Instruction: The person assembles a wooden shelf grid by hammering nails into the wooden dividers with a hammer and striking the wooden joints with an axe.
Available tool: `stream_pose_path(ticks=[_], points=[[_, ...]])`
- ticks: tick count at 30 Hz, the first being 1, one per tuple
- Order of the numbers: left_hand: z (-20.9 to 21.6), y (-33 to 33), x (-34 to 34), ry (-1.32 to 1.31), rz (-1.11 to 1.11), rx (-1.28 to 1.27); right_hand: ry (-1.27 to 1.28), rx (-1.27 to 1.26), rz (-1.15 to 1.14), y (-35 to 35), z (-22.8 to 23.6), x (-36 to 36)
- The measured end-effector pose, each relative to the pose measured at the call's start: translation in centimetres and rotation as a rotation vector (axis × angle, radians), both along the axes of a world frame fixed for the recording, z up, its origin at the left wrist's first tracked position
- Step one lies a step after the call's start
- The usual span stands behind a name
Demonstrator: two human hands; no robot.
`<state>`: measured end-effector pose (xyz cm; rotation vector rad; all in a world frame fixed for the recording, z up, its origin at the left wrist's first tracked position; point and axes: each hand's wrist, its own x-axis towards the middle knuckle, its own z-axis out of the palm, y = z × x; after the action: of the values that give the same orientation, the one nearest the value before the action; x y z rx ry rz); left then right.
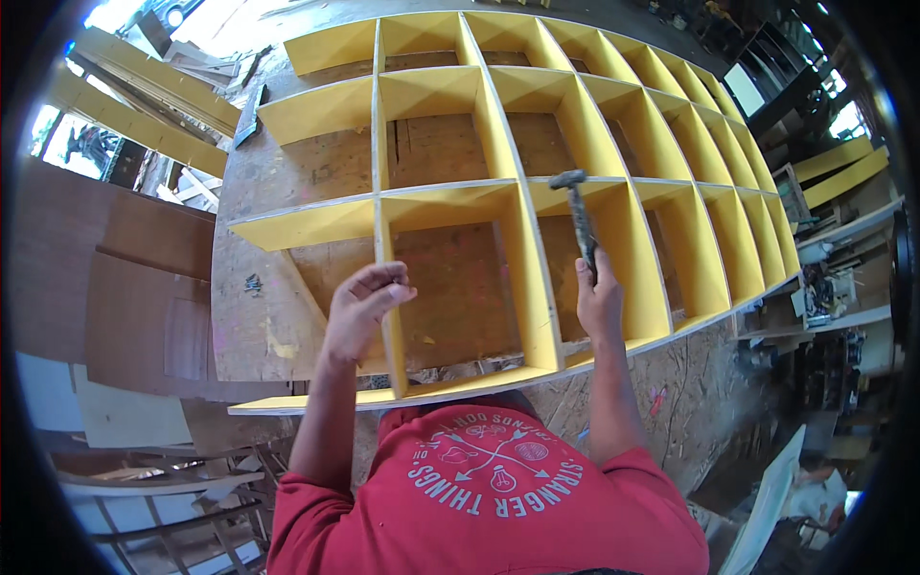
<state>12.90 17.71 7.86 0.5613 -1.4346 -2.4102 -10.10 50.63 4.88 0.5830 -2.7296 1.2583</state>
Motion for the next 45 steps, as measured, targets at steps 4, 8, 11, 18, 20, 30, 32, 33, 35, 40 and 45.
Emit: stream_pose_path(ticks=[4, 8, 11, 18, 20, 30, 32, 33, 35, 40, 45], points=[[-5.1, 9.1, -4.6, -0.245, -0.051, -0.433, 0.044, 0.074, 0.142, 0.5, -0.8, -6.4], [-3.3, 19.1, -13.8, 0.088, -0.209, -1.122, 0.071, 0.043, 0.267, 0.0, 0.4, -10.8], [-4.1, 22.2, -20.7, 0.184, -0.316, -1.319, 0.113, 0.057, 0.322, -0.3, 1.9, -12.8], [-8.6, 23.2, -24.0, 0.001, -0.690, -1.692, 0.143, 0.165, 0.296, -0.4, 0.0, -13.6], [-8.2, 22.7, -24.3, -0.015, -0.726, -1.717, 0.135, 0.198, 0.290, -0.4, -0.1, -13.1], [-8.0, 22.5, -23.5, -0.005, -0.722, -1.638, 0.205, 0.641, 0.308, -2.0, -0.9, -12.8], [-8.0, 22.5, -23.6, -0.052, -0.758, -1.620, 0.255, 0.463, 0.313, -2.1, 0.7, -12.7], [-8.2, 22.3, -23.8, -0.010, -0.719, -1.612, 0.300, 0.278, 0.318, -2.2, 1.1, -12.6], [-8.4, 22.3, -23.7, 0.032, -0.677, -1.602, 0.374, 0.091, 0.252, -2.9, -0.3, -12.1], [-9.0, 22.6, -23.6, -0.040, -0.710, -1.563, 0.057, 0.660, 0.274, -3.1, -0.5, -12.5], [-8.5, 22.8, -23.4, 0.036, -0.678, -1.592, 0.360, 0.183, 0.270, -2.3, -0.2, -12.4]])
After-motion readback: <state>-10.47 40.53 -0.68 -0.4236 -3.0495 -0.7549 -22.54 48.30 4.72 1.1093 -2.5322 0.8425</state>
